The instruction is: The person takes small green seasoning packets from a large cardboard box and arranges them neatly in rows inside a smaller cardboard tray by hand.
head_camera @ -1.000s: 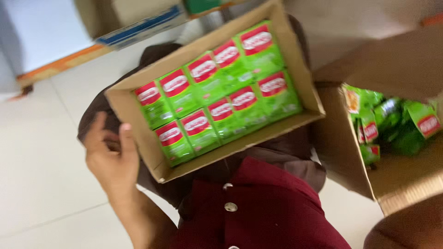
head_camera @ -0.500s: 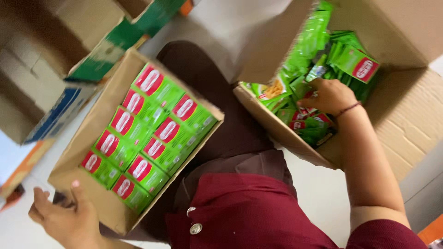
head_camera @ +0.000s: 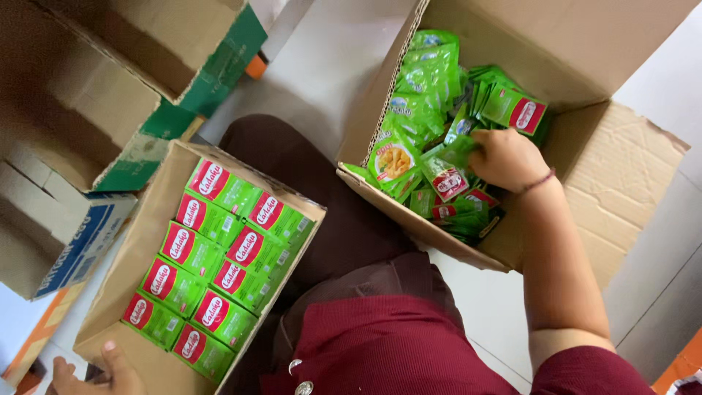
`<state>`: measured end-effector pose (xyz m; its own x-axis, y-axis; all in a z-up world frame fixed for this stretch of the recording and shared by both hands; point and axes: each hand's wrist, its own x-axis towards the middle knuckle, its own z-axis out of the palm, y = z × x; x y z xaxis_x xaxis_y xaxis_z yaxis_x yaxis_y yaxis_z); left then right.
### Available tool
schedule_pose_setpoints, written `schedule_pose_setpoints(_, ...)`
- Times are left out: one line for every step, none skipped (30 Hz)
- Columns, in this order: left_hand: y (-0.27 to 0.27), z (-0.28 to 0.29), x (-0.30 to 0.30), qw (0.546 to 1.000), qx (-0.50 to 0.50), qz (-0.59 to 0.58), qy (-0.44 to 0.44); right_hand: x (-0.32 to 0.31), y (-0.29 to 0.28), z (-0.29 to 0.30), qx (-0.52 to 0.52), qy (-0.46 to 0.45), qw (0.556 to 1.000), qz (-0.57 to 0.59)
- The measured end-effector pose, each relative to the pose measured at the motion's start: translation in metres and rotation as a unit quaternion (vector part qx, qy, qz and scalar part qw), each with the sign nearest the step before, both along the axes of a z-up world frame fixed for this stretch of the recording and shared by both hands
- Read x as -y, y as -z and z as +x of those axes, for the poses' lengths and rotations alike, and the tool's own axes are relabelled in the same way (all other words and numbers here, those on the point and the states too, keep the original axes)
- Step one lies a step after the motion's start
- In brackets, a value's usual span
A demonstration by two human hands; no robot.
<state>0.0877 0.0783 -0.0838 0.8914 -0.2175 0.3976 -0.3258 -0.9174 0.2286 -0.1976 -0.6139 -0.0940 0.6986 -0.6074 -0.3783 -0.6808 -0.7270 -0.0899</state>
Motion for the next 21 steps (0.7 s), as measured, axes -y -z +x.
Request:
schedule_pose_setpoints(0.020,0.007,-0.017,0.999,0.014,-0.044,0.027,-0.006,-0.021,0.001,0.041,-0.006,0.999,0.036)
schedule_pose_setpoints(0.039,0.014,-0.035,0.994,0.028,-0.088,0.053,-0.012,-0.041,0.002,0.082,-0.014,0.994,0.072)
schedule_pose_setpoints(0.042,0.013,-0.033,0.994,0.031,-0.093,0.053,-0.024,-0.064,0.008,0.085,-0.016,0.994,0.067)
schedule_pose_setpoints(0.043,0.011,-0.032,0.993,0.000,-0.112,0.026,-0.037,-0.088,0.012,0.120,-0.070,0.987,0.078)
schedule_pose_setpoints(0.045,0.010,-0.031,0.991,-0.032,-0.132,0.000,-0.051,-0.112,0.017,0.155,-0.124,0.976,0.089)
schedule_pose_setpoints(0.037,0.005,-0.019,0.990,-0.030,-0.135,-0.002,-0.065,-0.132,0.025,0.156,-0.127,0.976,0.086)
schedule_pose_setpoints(0.028,0.000,-0.008,0.996,-0.013,-0.084,-0.011,-0.079,-0.151,0.033,0.214,-0.173,0.956,0.104)
schedule_pose_setpoints(0.020,-0.006,0.002,0.999,0.005,-0.033,-0.024,-0.093,-0.170,0.042,0.272,-0.223,0.928,0.121)
schedule_pose_setpoints(0.007,-0.013,0.017,0.999,0.009,-0.038,-0.031,-0.107,-0.178,0.053,0.274,-0.232,0.926,0.118)
schedule_pose_setpoints(-0.007,-0.022,0.031,0.999,0.012,0.019,-0.048,-0.120,-0.186,0.066,0.320,-0.275,0.893,0.156)
schedule_pose_setpoints(-0.020,-0.030,0.043,0.995,0.014,0.075,-0.066,-0.134,-0.194,0.079,0.363,-0.317,0.854,0.194)
schedule_pose_setpoints(-0.028,-0.033,0.050,0.994,0.016,0.072,-0.082,-0.147,-0.196,0.095,0.362,-0.332,0.848,0.196)
schedule_pose_setpoints(-0.035,-0.035,0.056,0.998,0.006,0.045,-0.050,-0.161,-0.198,0.110,0.375,-0.370,0.814,0.245)
schedule_pose_setpoints(-0.043,-0.038,0.061,1.000,-0.003,0.018,-0.022,-0.176,-0.200,0.128,0.383,-0.408,0.775,0.294)
schedule_pose_setpoints(-0.039,-0.033,0.067,0.999,-0.001,0.015,-0.042,-0.186,-0.199,0.140,0.377,-0.426,0.766,0.299)
schedule_pose_setpoints(-0.035,-0.038,0.066,0.998,-0.029,-0.005,-0.063,-0.199,-0.197,0.152,0.387,-0.441,0.754,0.294)
schedule_pose_setpoints(-0.031,-0.041,0.063,0.995,-0.057,-0.026,-0.083,-0.214,-0.193,0.163,0.398,-0.456,0.742,0.290)
schedule_pose_setpoints(-0.048,-0.048,0.076,0.990,-0.060,-0.025,-0.122,-0.226,-0.187,0.172,0.384,-0.483,0.724,0.309)
schedule_pose_setpoints(-0.064,-0.050,0.088,0.985,-0.090,-0.101,-0.109,-0.239,-0.180,0.181,0.399,-0.488,0.726,0.274)
schedule_pose_setpoints(-0.080,-0.049,0.098,0.973,-0.116,-0.177,-0.096,-0.252,-0.172,0.189,0.414,-0.491,0.727,0.243)
schedule_pose_setpoints(-0.075,-0.052,0.095,0.968,-0.116,-0.177,-0.137,-0.263,-0.167,0.197,0.400,-0.517,0.709,0.266)
